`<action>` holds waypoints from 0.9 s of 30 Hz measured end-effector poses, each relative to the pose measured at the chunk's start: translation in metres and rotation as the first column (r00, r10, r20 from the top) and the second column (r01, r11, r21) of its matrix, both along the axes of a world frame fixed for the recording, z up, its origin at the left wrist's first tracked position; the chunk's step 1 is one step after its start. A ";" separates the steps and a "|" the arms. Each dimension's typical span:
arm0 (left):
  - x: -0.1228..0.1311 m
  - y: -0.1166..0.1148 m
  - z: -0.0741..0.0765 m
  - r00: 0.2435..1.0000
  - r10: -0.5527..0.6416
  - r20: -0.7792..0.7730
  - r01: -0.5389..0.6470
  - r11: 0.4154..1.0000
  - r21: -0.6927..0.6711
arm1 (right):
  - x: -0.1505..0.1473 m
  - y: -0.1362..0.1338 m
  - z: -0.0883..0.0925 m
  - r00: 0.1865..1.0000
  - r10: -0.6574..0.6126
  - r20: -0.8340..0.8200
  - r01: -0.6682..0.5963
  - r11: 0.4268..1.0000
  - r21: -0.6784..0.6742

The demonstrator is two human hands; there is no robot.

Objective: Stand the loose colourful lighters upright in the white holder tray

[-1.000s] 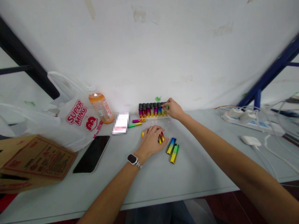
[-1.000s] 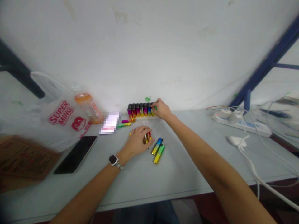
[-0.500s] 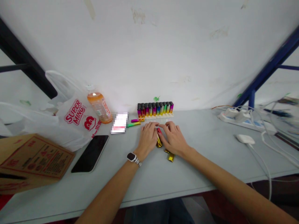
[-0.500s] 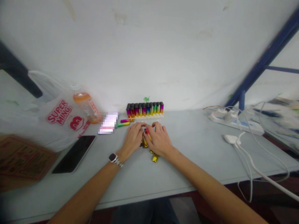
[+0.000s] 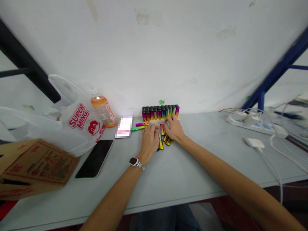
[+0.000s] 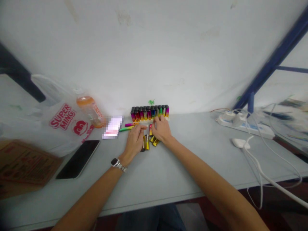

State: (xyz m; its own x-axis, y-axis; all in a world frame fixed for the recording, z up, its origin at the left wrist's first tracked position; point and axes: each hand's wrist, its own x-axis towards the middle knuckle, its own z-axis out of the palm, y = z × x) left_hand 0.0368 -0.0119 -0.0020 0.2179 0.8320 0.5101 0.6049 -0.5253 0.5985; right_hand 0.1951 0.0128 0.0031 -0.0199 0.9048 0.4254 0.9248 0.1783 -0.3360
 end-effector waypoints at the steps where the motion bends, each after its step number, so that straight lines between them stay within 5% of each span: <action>1: 0.000 0.000 0.000 1.000 0.000 -0.004 0.000 1.000 0.000 | 0.002 -0.003 0.003 1.000 -0.019 -0.013 0.019 0.999 -0.033; 6: 0.002 -0.002 0.003 0.999 0.010 -0.042 -0.010 1.000 0.007 | 0.017 -0.029 0.015 0.986 -0.134 0.100 0.164 0.893 -0.418; 9: 0.004 -0.003 0.004 0.998 0.003 -0.060 -0.002 1.000 0.016 | 0.022 -0.039 0.019 0.980 -0.137 0.144 0.192 0.839 -0.510; 14: 0.004 -0.004 0.005 0.998 0.000 -0.060 0.001 1.000 0.013 | 0.020 -0.040 0.023 0.974 -0.191 0.120 0.225 0.815 -0.534; 21: 0.002 -0.001 0.005 0.999 0.007 -0.036 -0.005 0.999 0.053 | 0.017 -0.034 0.026 0.986 -0.168 -0.005 0.152 0.903 -0.402; 27: 0.003 0.001 0.002 0.999 -0.015 -0.043 0.017 0.999 0.048 | 0.017 -0.034 0.024 0.976 -0.185 0.115 0.216 0.888 -0.406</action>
